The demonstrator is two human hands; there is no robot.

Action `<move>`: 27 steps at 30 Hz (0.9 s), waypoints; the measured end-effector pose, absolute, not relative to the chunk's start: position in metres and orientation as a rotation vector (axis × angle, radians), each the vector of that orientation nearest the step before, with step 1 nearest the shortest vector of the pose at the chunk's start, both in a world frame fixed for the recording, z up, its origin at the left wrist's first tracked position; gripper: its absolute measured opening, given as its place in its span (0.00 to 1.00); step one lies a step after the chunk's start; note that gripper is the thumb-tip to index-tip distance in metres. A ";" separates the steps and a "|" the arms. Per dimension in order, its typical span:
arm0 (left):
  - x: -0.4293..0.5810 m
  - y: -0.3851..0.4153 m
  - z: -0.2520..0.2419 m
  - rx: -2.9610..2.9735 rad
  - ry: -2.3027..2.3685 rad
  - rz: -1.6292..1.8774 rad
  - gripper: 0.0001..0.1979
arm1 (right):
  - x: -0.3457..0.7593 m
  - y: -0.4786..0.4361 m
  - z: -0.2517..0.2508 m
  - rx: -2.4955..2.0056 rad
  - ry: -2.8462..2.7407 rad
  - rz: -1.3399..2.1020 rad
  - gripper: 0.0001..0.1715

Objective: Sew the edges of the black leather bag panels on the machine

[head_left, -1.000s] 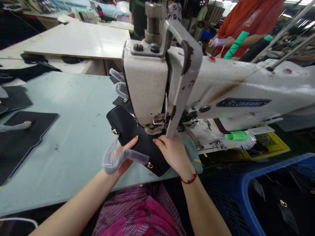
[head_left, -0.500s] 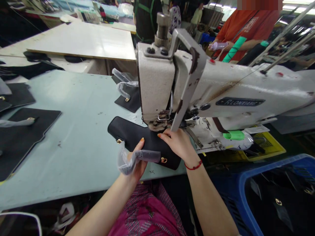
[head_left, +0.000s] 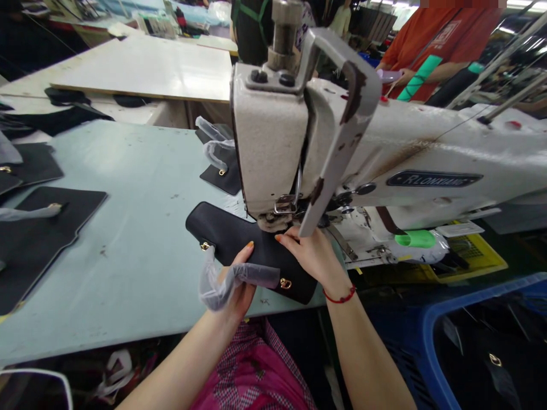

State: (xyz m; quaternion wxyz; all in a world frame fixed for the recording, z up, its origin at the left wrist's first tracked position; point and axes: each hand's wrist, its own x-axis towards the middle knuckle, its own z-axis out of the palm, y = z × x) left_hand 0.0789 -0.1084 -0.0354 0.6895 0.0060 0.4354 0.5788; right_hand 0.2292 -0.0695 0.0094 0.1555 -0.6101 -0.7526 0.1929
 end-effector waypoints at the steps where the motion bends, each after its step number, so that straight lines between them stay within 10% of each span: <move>1: 0.079 -0.108 -0.034 0.018 0.985 1.303 0.21 | 0.229 -0.070 0.008 -1.742 -2.152 0.545 0.15; 27: 0.012 -0.035 -0.013 0.440 1.055 0.916 0.13 | 0.201 -0.095 -0.033 -1.385 -1.546 1.085 0.20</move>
